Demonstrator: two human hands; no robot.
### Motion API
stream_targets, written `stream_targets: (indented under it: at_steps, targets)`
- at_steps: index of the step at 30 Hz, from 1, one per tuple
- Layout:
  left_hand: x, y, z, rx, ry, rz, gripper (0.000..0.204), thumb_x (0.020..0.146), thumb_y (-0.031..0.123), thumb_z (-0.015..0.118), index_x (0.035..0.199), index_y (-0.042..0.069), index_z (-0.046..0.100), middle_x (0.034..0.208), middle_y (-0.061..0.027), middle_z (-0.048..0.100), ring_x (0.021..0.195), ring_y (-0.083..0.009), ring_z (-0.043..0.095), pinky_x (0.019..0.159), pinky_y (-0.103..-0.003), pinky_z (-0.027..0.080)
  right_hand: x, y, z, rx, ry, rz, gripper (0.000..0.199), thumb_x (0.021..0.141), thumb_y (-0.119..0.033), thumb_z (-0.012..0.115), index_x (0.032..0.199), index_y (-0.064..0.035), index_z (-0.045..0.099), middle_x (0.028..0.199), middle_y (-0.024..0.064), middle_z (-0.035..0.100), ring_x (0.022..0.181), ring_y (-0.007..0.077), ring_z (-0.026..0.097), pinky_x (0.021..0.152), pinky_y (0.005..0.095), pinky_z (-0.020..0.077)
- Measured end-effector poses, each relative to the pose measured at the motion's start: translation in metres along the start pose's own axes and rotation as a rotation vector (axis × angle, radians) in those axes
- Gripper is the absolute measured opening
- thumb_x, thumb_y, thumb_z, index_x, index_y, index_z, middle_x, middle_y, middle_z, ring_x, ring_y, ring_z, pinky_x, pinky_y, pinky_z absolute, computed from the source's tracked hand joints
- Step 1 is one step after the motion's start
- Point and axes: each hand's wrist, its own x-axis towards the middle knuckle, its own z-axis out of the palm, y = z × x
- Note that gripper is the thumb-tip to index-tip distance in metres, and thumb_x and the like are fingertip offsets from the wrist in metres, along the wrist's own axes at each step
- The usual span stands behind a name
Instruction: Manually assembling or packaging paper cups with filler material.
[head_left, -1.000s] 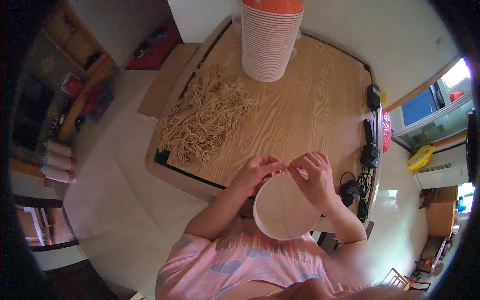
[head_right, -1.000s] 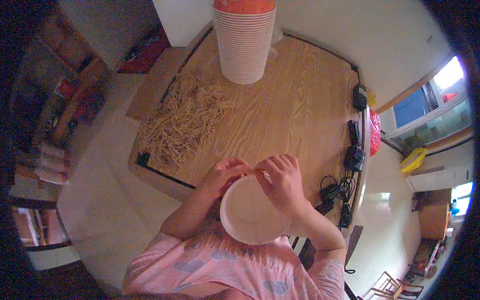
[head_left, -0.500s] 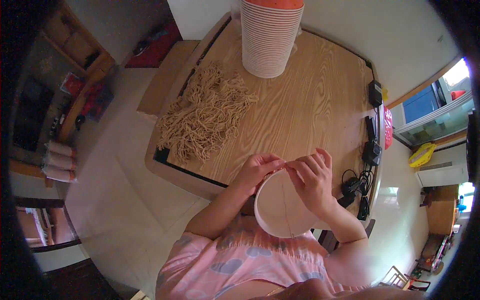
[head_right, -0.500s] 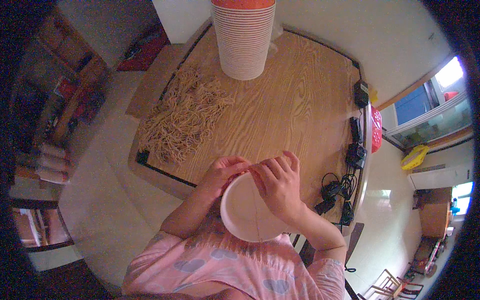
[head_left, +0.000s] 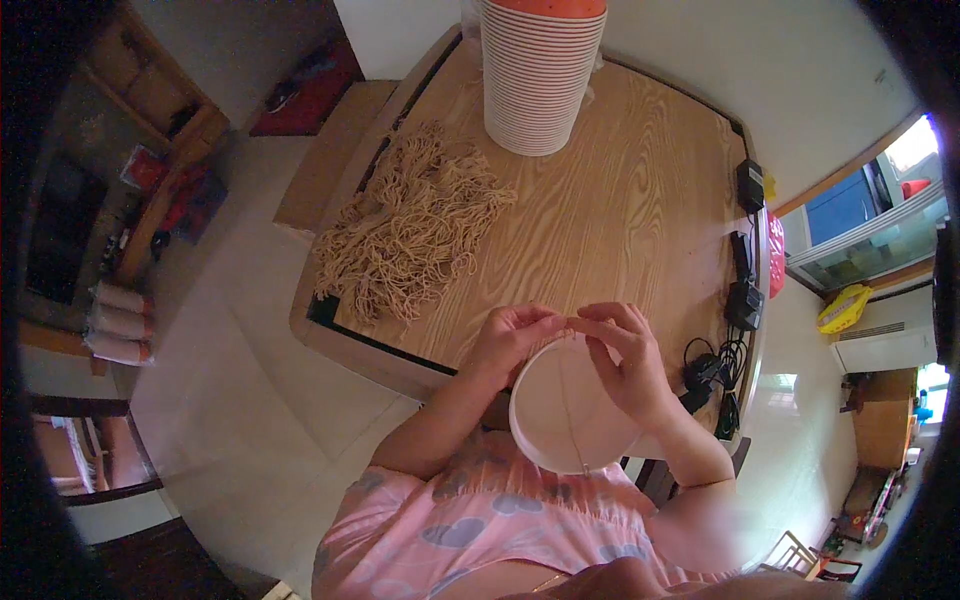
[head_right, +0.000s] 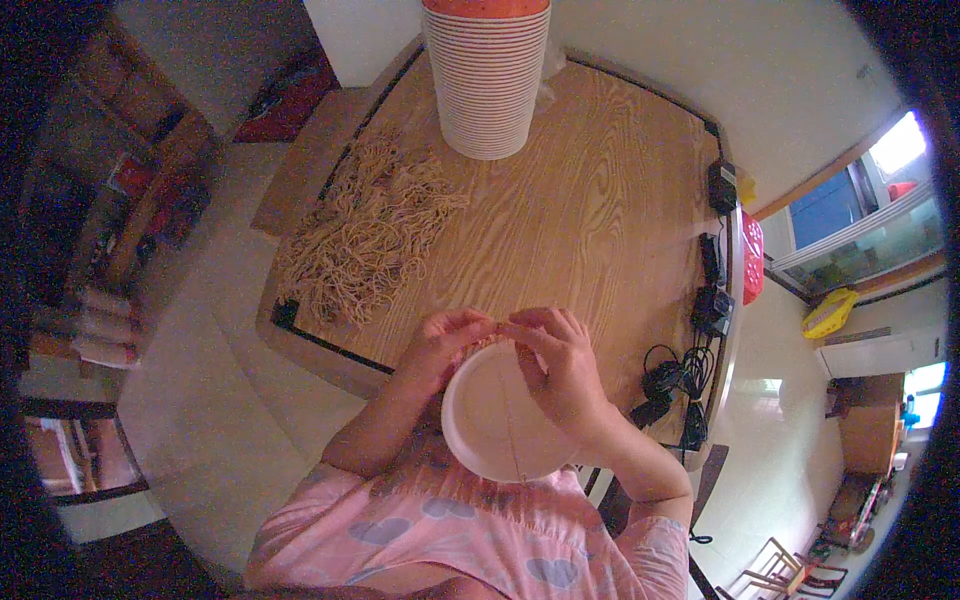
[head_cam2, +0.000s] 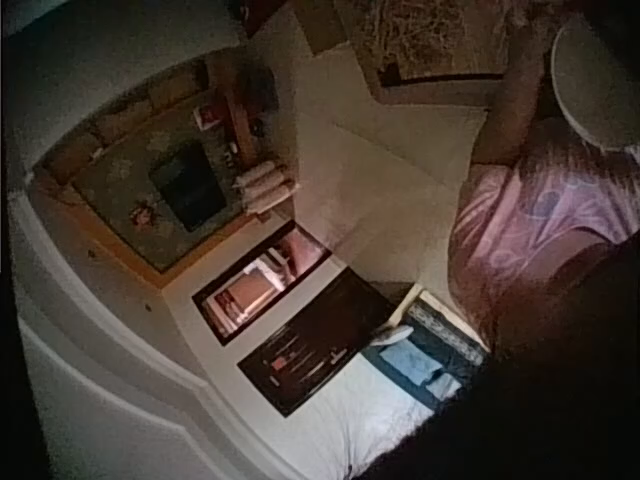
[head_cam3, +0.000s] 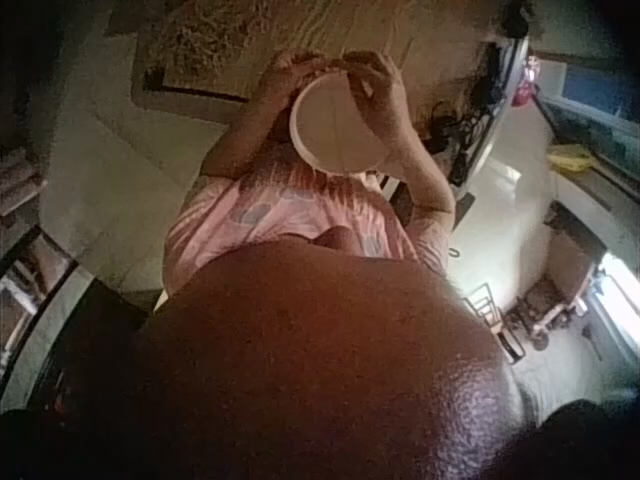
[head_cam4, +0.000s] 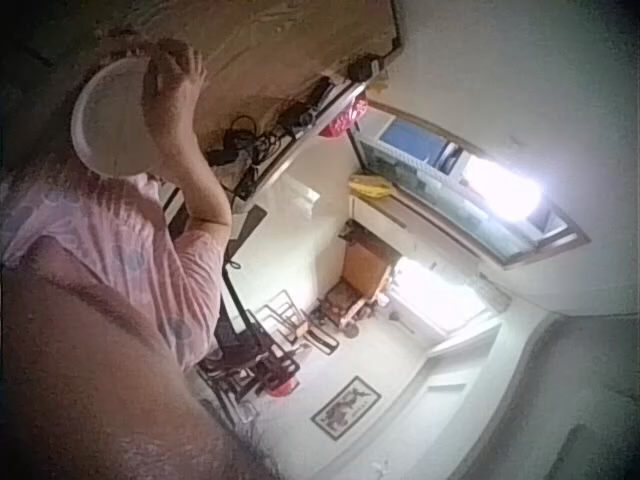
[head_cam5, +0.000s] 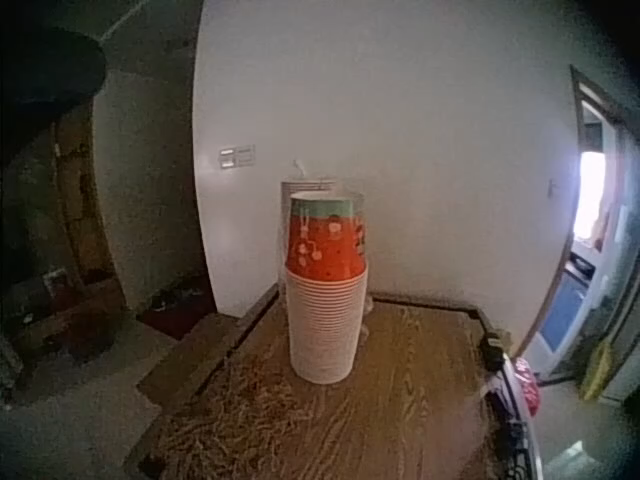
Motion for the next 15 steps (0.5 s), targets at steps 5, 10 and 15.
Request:
stream_targets:
  at_steps: [5,10,15]
  targets:
    - [-0.001,0.001,0.003,0.256,0.093,0.077,0.012,0.081,0.014,0.064,0.086,0.003,0.065,0.08,-0.0014,0.064,0.072,-0.0066,0.057,0.062,-0.022,0.047,-0.001,0.0,0.0,0.094,-0.019,0.051,0.027,0.077,0.003,0.055,0.1,-0.0073,0.063,0.1,0.0106,0.058,0.094,0.0287,0.053,0.084,0.0379,0.0418]
    - [0.005,-0.01,-0.002,0.303,0.059,0.31,0.011,0.079,0.013,0.066,0.086,0.003,0.066,0.076,0.0,0.063,0.067,-0.004,0.056,0.059,-0.019,0.045,-0.002,-0.001,-0.001,0.104,-0.028,0.059,0.026,0.078,0.002,0.054,0.101,-0.0065,0.063,0.101,0.0111,0.057,0.095,0.029,0.052,0.084,0.0374,0.0417]
    - [0.004,-0.012,-0.002,0.262,0.071,0.222,0.012,0.079,0.012,0.067,0.087,0.003,0.065,0.07,-0.0001,0.062,0.061,-0.0041,0.055,0.055,-0.019,0.045,0.0,0.002,-0.001,0.068,-0.026,0.008,0.026,0.078,0.002,0.054,0.101,-0.0052,0.062,0.1,0.0116,0.058,0.095,0.0296,0.053,0.084,0.037,0.0422]
